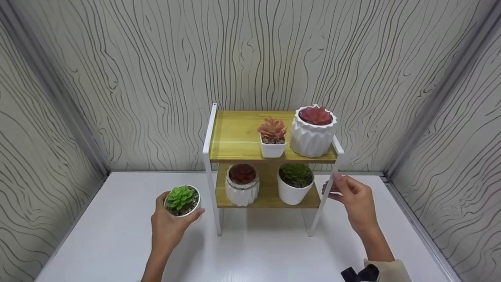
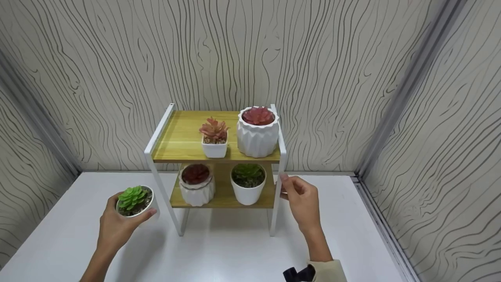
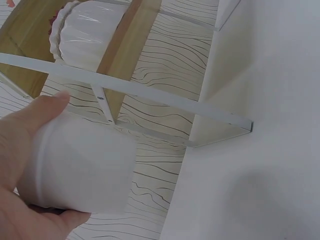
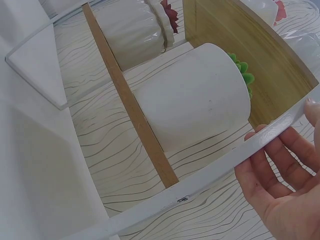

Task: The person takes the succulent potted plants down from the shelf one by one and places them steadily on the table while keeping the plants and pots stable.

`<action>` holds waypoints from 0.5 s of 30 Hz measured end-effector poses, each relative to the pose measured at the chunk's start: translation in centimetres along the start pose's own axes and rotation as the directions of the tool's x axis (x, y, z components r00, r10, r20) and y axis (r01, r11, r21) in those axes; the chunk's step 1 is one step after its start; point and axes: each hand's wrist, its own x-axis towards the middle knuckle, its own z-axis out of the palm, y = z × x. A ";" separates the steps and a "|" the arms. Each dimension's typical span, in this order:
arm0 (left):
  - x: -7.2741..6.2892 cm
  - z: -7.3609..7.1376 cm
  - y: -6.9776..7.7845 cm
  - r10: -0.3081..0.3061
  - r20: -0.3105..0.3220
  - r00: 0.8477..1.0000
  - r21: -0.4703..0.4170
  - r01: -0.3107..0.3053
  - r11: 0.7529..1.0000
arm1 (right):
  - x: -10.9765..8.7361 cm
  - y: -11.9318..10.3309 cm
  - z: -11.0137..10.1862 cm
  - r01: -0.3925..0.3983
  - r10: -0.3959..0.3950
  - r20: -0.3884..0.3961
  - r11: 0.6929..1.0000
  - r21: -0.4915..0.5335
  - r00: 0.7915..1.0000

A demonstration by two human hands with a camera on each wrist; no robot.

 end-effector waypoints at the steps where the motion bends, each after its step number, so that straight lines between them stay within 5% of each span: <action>1: 0.1 0.1 -0.1 0.004 0.000 1.000 0.000 -0.004 1.000 | 0.0 0.0 0.0 0.004 -0.004 -0.001 1.000 0.010 1.000; 15: 1.2 1.1 -1.2 0.007 0.007 1.000 0.010 -0.007 1.000 | 0.0 0.0 0.0 0.009 -0.009 0.006 1.000 -0.003 1.000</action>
